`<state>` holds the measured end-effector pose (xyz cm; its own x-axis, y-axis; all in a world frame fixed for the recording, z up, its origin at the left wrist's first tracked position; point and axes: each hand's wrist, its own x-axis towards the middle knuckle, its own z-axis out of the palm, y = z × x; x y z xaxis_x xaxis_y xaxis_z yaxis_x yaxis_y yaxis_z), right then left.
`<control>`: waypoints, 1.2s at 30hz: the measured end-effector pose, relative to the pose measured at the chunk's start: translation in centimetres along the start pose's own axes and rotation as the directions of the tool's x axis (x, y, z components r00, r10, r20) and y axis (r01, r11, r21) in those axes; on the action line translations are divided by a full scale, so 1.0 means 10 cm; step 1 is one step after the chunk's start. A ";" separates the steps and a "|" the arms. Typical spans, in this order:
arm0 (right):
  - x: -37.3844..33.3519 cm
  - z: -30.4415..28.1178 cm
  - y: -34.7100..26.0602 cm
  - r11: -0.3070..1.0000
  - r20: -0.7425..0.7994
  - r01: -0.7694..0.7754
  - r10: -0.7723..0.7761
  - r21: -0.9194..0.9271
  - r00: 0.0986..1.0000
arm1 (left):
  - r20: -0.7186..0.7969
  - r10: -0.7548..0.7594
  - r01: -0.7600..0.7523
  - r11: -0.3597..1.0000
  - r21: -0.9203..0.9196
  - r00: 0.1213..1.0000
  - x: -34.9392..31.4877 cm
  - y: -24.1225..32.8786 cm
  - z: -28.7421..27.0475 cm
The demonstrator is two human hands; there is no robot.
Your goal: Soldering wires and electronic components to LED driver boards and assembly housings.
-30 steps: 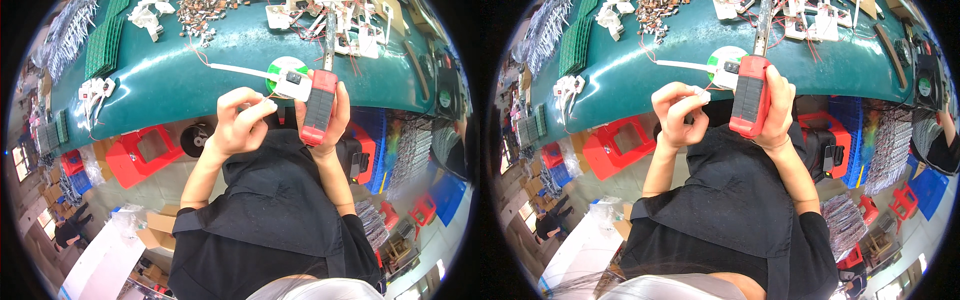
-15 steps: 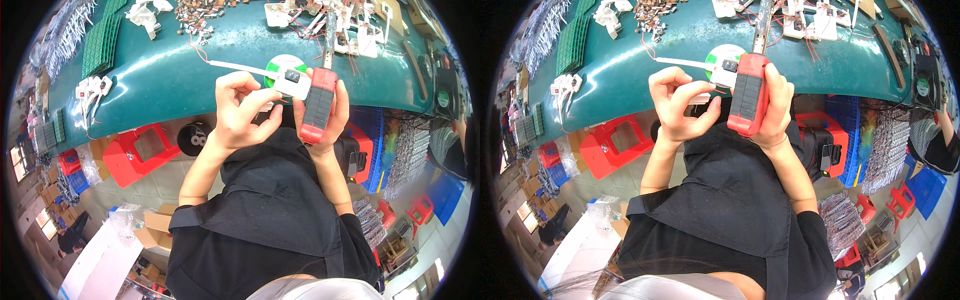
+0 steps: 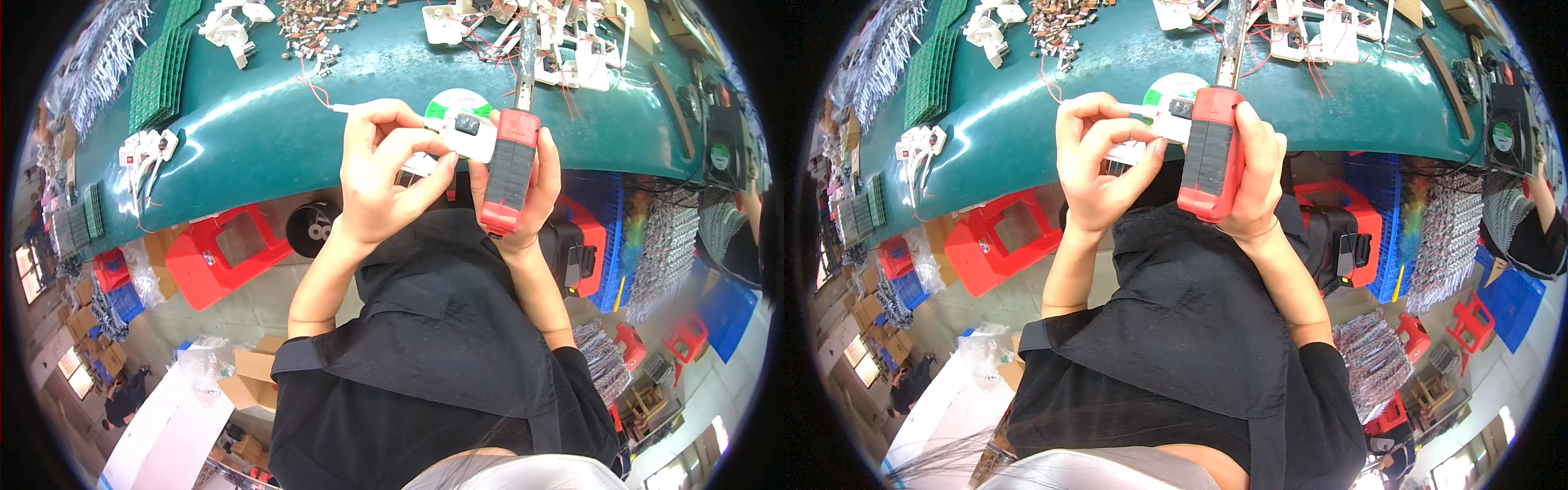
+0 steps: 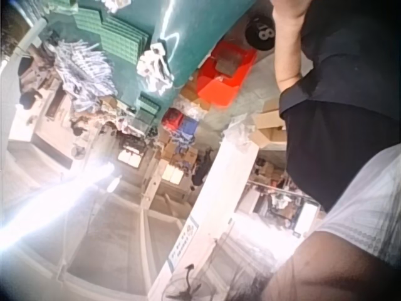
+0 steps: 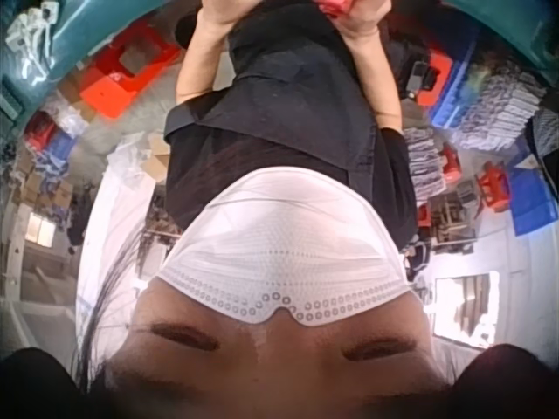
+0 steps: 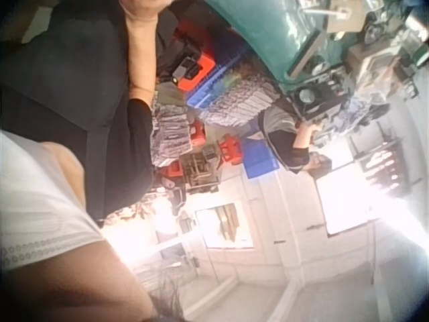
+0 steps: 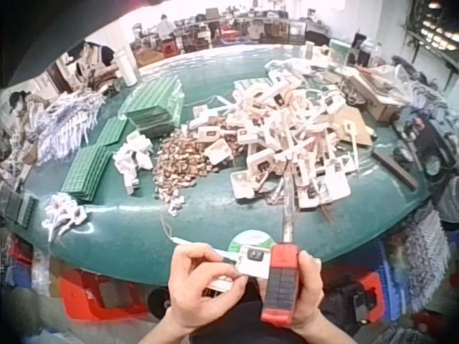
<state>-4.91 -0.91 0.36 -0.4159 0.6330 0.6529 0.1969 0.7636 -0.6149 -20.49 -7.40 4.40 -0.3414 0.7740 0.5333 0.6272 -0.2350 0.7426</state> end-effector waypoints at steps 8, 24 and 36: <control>0.00 0.01 -0.01 1.000 -0.003 -0.005 0.005 -0.028 1.000 | 0.047 -0.018 0.017 1.000 0.014 0.999 0.12 0.09 0.00; -0.02 -0.01 -0.01 0.999 0.030 -0.039 0.040 -0.023 0.999 | 0.016 -0.141 0.135 0.970 0.202 0.990 -0.16 0.10 -0.10; -0.03 -0.01 -0.01 0.998 0.026 -0.049 0.050 -0.029 0.998 | -0.003 -0.206 0.205 0.973 0.109 0.979 -0.14 0.02 -0.17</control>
<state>-4.73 -1.12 0.27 -0.4288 0.6670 0.6093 0.2428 0.7348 -0.6334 -21.09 -9.48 4.50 -0.4653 0.8042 0.3699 0.6160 -0.0059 0.7878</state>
